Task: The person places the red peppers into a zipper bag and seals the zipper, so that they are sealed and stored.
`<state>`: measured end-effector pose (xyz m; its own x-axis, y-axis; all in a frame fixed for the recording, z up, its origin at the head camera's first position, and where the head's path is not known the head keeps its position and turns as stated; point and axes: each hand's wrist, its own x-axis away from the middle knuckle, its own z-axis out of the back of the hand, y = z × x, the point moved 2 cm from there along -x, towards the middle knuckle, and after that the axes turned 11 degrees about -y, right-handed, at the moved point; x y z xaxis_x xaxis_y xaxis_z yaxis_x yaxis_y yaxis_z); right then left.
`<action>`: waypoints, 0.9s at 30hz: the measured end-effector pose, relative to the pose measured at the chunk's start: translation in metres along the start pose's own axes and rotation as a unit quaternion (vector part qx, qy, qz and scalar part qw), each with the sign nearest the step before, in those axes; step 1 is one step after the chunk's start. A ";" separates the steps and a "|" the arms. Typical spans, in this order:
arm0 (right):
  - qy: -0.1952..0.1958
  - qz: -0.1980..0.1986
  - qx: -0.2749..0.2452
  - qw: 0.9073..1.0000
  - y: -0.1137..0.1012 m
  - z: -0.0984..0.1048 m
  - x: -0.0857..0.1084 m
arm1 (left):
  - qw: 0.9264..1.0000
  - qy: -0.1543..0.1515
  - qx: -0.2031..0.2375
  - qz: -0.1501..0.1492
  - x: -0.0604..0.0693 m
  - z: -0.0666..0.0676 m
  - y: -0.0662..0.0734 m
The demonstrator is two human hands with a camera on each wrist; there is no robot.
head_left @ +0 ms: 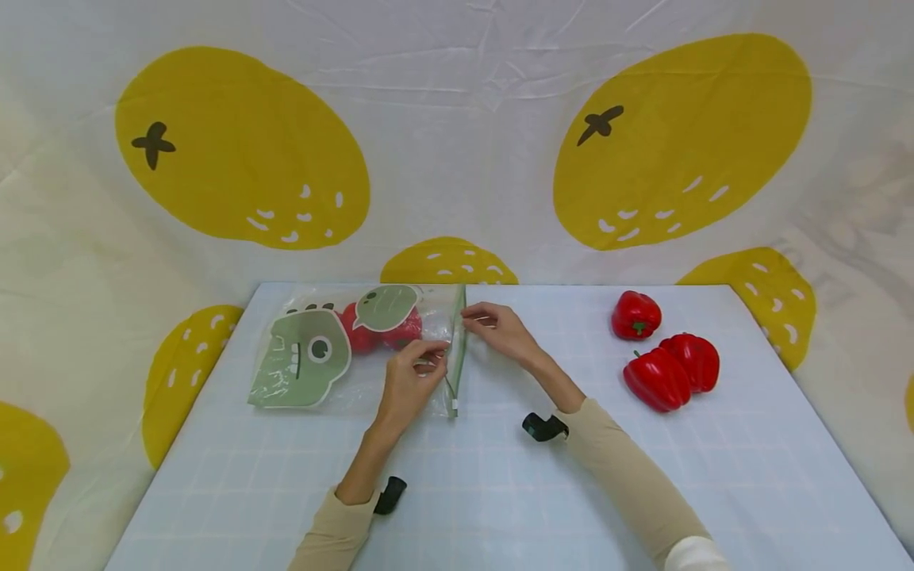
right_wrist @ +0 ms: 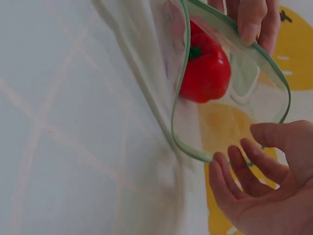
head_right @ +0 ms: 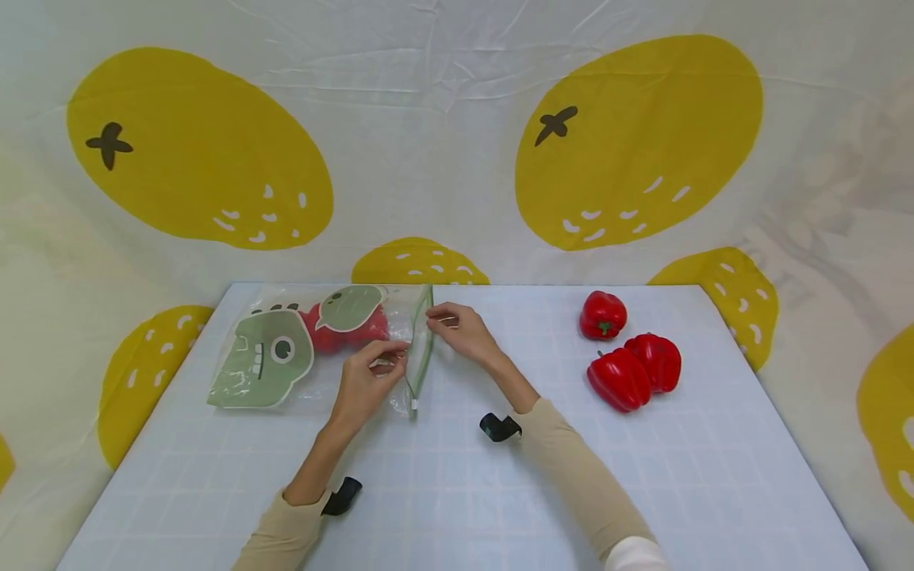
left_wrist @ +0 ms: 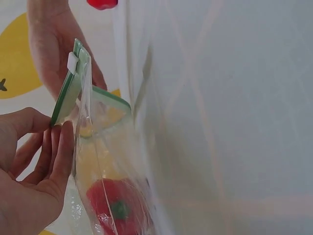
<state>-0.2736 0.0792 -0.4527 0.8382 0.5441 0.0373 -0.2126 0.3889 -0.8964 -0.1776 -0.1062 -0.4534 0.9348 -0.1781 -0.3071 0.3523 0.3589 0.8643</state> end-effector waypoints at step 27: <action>0.149 -0.011 0.093 0.984 0.003 0.072 0.041 | 1.000 -0.008 0.004 0.012 0.003 0.000 -0.002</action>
<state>-0.2762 0.1569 -0.4222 0.9481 0.3018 -0.1001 -0.2572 0.5429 -0.7994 -0.1758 -0.1076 -0.4561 0.9420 -0.1852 -0.2800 0.3299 0.3568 0.8740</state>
